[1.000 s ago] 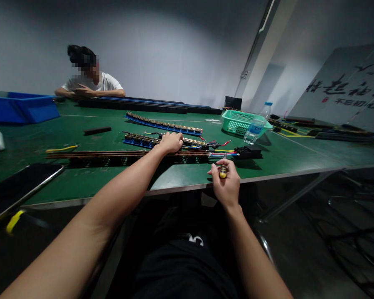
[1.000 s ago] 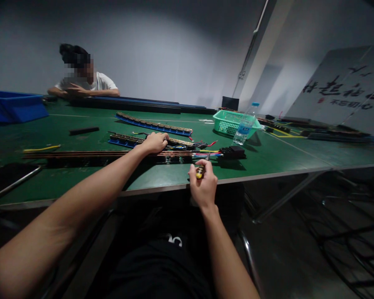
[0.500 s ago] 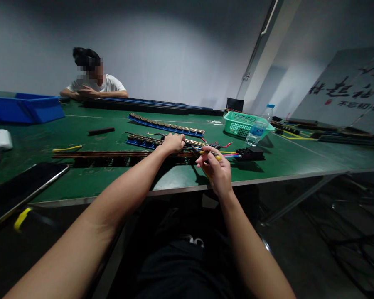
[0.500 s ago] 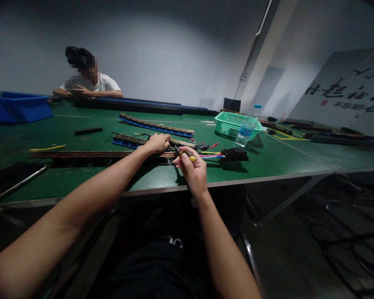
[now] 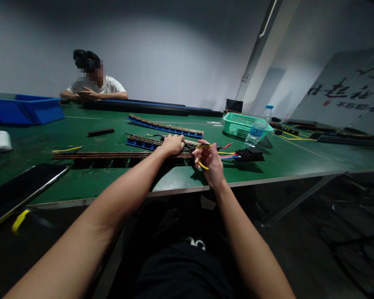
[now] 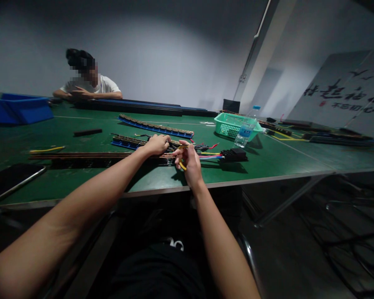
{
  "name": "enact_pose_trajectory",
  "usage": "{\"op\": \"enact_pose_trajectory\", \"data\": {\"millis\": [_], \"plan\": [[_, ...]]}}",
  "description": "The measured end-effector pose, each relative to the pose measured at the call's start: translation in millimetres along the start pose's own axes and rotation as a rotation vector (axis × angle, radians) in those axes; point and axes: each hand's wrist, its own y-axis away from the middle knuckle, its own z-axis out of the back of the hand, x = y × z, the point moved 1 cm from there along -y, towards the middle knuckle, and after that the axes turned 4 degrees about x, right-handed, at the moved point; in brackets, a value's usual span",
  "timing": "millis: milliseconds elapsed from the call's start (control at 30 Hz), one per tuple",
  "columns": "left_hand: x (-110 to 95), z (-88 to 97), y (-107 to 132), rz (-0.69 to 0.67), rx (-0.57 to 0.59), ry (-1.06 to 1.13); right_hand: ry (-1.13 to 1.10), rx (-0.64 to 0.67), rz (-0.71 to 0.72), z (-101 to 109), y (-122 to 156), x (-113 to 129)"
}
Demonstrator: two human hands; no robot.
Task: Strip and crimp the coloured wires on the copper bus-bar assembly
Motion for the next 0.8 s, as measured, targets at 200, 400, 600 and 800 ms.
{"op": "enact_pose_trajectory", "data": {"millis": [200, 400, 600, 800], "plan": [[-0.1, -0.4, -2.0, -0.004, 0.008, -0.002, 0.159, 0.011, 0.054, 2.7, 4.3, -3.1], [1.6, -1.1, -6.1, 0.016, 0.025, -0.003, 0.594, 0.141, 0.206, -1.9, 21.1, -1.4], [3.8, -1.4, -7.5, 0.022, 0.048, 0.016, 0.751, 0.214, 0.253, -8.8, 27.2, -0.7], [3.3, -1.4, -6.6, 0.027, 0.051, 0.059, 0.742, 0.16, 0.294, -7.3, 28.7, -2.1]]}}
